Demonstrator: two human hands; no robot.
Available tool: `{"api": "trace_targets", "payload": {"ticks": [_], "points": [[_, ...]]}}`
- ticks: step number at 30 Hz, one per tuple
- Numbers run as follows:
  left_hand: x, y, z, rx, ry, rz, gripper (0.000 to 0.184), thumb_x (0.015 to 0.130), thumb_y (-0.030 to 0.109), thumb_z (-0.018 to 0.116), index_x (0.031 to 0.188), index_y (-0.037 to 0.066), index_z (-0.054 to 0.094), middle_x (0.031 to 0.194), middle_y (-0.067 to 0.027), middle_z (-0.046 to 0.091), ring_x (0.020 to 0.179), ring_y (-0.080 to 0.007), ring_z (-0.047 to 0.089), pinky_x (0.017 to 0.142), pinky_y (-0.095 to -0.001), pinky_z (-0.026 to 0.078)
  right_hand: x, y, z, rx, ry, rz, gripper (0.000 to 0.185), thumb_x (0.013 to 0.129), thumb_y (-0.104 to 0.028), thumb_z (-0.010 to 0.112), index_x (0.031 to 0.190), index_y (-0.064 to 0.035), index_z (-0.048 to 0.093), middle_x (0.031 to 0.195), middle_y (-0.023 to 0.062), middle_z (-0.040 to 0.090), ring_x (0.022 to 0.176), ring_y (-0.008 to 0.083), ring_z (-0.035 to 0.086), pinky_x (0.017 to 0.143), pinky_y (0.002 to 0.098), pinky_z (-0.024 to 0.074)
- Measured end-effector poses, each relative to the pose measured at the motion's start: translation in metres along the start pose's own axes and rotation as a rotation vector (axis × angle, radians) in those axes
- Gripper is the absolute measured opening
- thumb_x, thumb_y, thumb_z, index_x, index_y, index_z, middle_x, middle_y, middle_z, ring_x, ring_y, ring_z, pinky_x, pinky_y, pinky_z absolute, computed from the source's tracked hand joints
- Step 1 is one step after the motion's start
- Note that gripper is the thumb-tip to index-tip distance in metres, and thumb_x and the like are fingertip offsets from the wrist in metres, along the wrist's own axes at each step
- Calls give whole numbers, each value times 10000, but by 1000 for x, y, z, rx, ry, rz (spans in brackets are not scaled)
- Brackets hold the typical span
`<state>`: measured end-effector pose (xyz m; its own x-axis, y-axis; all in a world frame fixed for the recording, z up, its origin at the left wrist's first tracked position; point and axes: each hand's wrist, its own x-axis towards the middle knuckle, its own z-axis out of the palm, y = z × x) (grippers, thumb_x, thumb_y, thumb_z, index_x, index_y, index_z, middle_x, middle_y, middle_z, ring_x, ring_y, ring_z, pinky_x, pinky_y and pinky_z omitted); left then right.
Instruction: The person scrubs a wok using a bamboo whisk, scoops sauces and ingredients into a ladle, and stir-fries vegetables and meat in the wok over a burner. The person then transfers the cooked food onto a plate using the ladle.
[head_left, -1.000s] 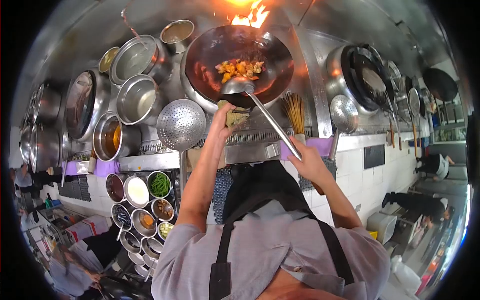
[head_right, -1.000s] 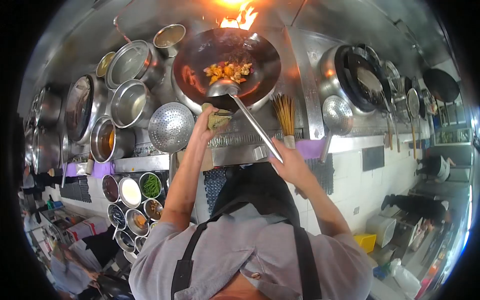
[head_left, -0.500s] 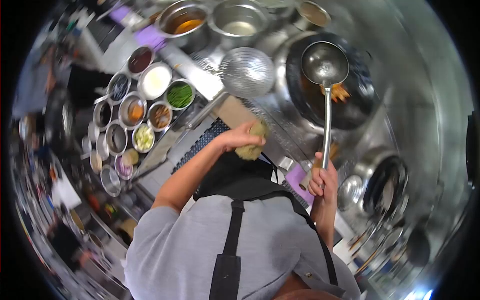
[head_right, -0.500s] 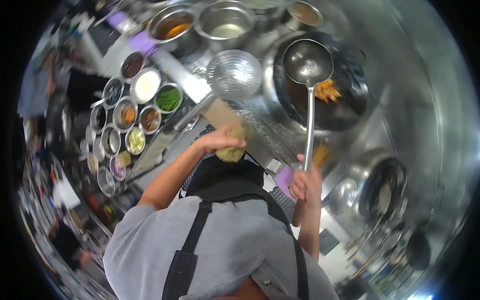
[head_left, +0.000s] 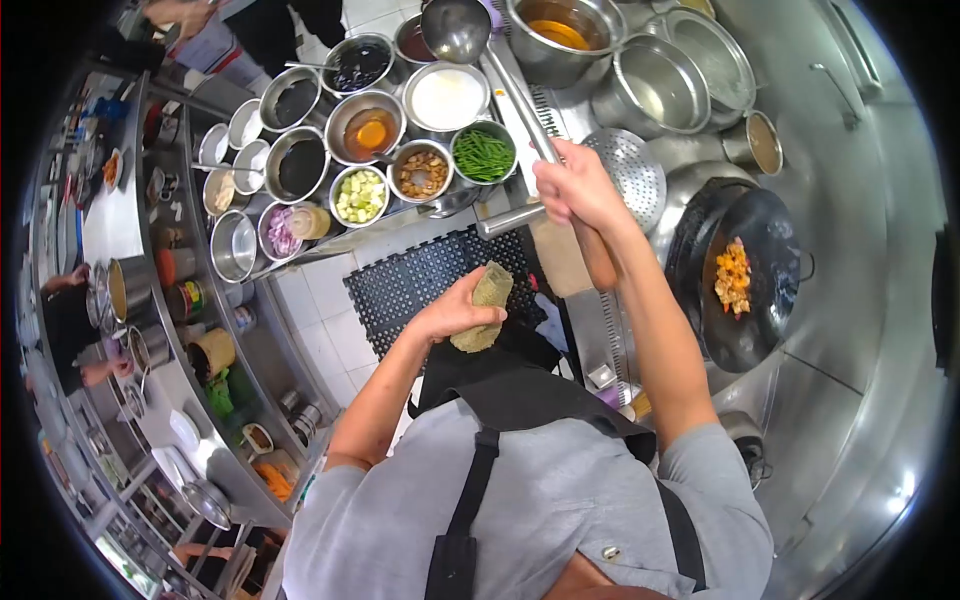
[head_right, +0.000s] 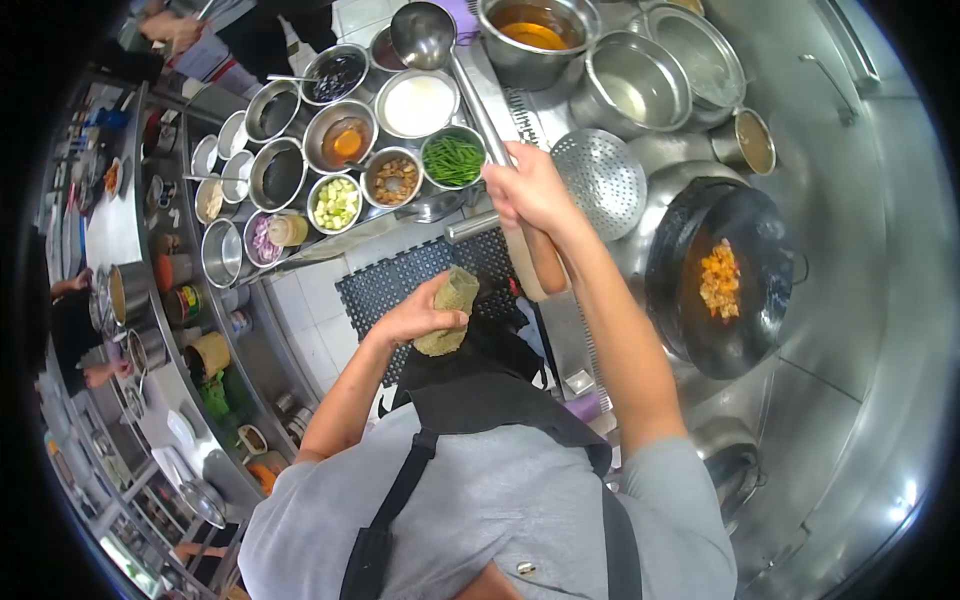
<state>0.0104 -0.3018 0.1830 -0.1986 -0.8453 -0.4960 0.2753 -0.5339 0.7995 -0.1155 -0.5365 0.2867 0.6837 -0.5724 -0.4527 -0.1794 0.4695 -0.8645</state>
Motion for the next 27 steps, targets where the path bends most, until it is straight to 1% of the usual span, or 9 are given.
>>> {"api": "trace_targets", "payload": {"ticks": [2, 4, 7, 11, 14, 17, 20, 26, 27], "points": [[-7, -4, -6, -35, 39, 0, 685, 796, 162, 804, 1364, -27, 470, 1115, -63, 630, 996, -131, 598, 866, -291, 517, 33, -6, 16, -133, 67, -6, 152, 941, -91, 584, 1079, -47, 539, 616, -23, 450, 413, 69, 398, 365, 267, 321], [-10, -6, -14, -24, 91, 1, 706, 795, 154, 803, 1382, -32, 458, 1133, -70, 627, 1017, -137, 595, 881, -289, 512, 62, -5, 20, -324, 79, -60, 134, 890, -111, 603, 950, 3, 570, 661, 85, 578, 482, 183, 565, 463, 354, 472], [-16, -3, -22, 9, 119, 1, 714, 795, 140, 801, 1393, -33, 452, 1147, -79, 623, 1033, -146, 593, 896, -286, 506, 92, 4, 26, -766, 216, -177, 250, 871, -166, 621, 998, 49, 598, 821, 221, 673, 745, 346, 693, 719, 443, 552], [-20, 4, -28, -31, 152, 11, 697, 794, 134, 801, 1382, -24, 463, 1130, -74, 625, 1013, -141, 596, 879, -289, 511, 102, 2, 31, -908, 235, -177, 352, 855, -213, 637, 1055, 75, 605, 1030, 328, 669, 1053, 469, 642, 951, 487, 485], [-19, 9, -31, -53, 136, -15, 697, 791, 144, 805, 1380, -16, 468, 1106, -61, 627, 982, -129, 601, 848, -291, 519, 109, 9, 29, -917, 242, -221, 342, 896, -173, 628, 1176, 24, 620, 725, 153, 639, 544, 228, 620, 564, 395, 520], [-15, 13, -28, -43, 146, -19, 689, 792, 147, 805, 1372, -14, 470, 1082, -50, 626, 955, -118, 601, 825, -289, 523, 102, -1, 31, -417, 103, 3, 220, 929, -124, 601, 1105, 7, 586, 670, 53, 552, 466, 143, 516, 438, 339, 451], [-8, 12, -29, -3, 110, 12, 674, 795, 146, 804, 1361, -9, 473, 1066, -49, 621, 941, -118, 597, 816, -285, 523, 97, -8, 29, -142, 56, 33, 92, 933, -81, 585, 913, -12, 528, 663, 26, 509, 449, 88, 453, 388, 293, 403], [3, 22, -23, 26, 43, -12, 696, 805, 158, 797, 1388, -4, 453, 1052, -47, 617, 929, -118, 594, 811, -283, 519, 84, -14, 20, 221, -14, 44, 80, 944, -62, 587, 917, -34, 518, 679, 11, 497, 461, 73, 434, 399, 288, 387], [5, 23, -22, 30, 30, -17, 698, 807, 157, 795, 1392, -5, 450, 1058, -49, 619, 933, -120, 595, 814, -281, 519, 82, -16, 20, 233, -10, 61, 106, 988, -103, 581, 1051, -34, 530, 714, -5, 473, 469, 50, 414, 410, 263, 371]]}}
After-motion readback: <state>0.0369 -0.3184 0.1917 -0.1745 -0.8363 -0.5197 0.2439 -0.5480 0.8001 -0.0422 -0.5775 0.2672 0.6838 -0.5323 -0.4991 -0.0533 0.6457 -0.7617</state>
